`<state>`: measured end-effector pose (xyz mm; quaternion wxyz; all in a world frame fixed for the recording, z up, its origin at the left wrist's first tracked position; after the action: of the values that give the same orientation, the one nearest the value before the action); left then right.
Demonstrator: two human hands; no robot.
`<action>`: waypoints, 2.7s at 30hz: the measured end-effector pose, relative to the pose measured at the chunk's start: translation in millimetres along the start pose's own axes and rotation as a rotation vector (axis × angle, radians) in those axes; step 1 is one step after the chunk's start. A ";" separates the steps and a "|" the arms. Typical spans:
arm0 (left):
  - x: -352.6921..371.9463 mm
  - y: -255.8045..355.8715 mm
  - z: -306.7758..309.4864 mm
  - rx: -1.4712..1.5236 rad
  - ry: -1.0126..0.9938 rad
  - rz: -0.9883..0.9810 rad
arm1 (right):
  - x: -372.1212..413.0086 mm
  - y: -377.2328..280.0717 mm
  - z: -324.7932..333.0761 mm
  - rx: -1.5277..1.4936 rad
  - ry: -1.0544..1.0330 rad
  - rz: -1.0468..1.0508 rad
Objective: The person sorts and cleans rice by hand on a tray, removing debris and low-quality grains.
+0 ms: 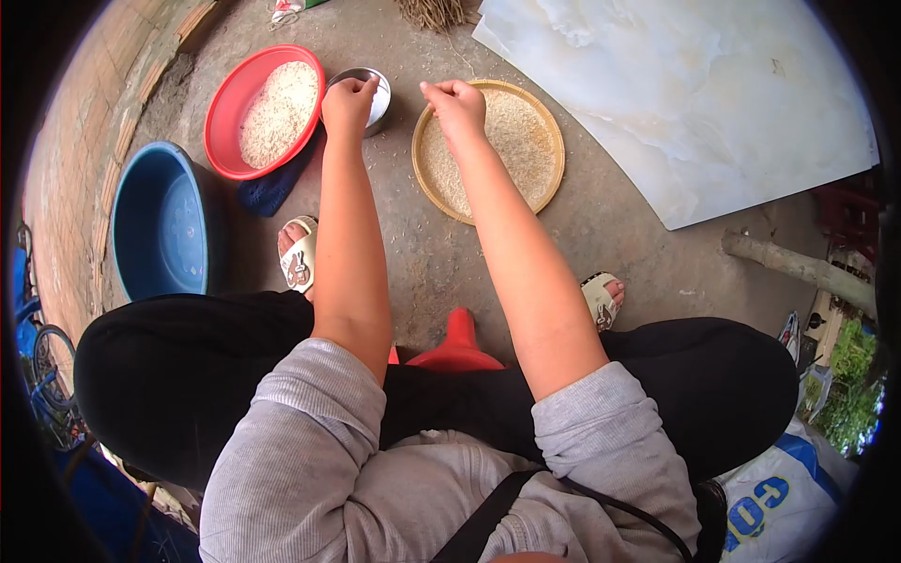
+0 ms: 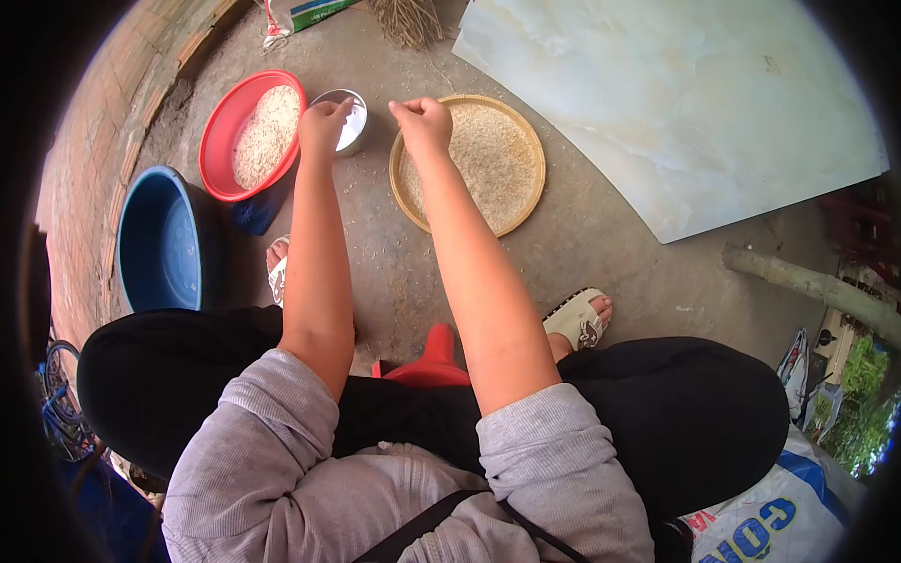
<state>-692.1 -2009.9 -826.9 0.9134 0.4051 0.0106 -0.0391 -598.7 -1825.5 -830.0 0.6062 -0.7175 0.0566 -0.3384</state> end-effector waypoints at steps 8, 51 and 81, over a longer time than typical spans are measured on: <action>-6.2 -41.9 34.3 0.232 0.132 0.039 | 8.8 -26.0 -62.3 0.286 -0.212 0.264; 129.3 69.9 -140.1 0.004 -0.343 -0.397 | 51.2 55.1 143.7 1.014 0.315 0.296; 108.3 70.9 -158.7 0.797 -0.598 0.148 | 35.5 81.2 183.6 0.365 0.466 0.074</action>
<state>-576.5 -1851.7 -886.5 0.6513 0.6930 -0.2958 -0.0897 -443.1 -1711.2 -895.6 0.7077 -0.4973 0.1585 -0.4762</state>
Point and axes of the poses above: each hand's wrist, its own x-axis away from the middle knuckle, its own z-axis out of the back of the hand, y = z × x, the point moved 6 cm from there along -x, towards the middle knuckle, and after that the axes turned 6 degrees about -z, right-handed, at the moved point
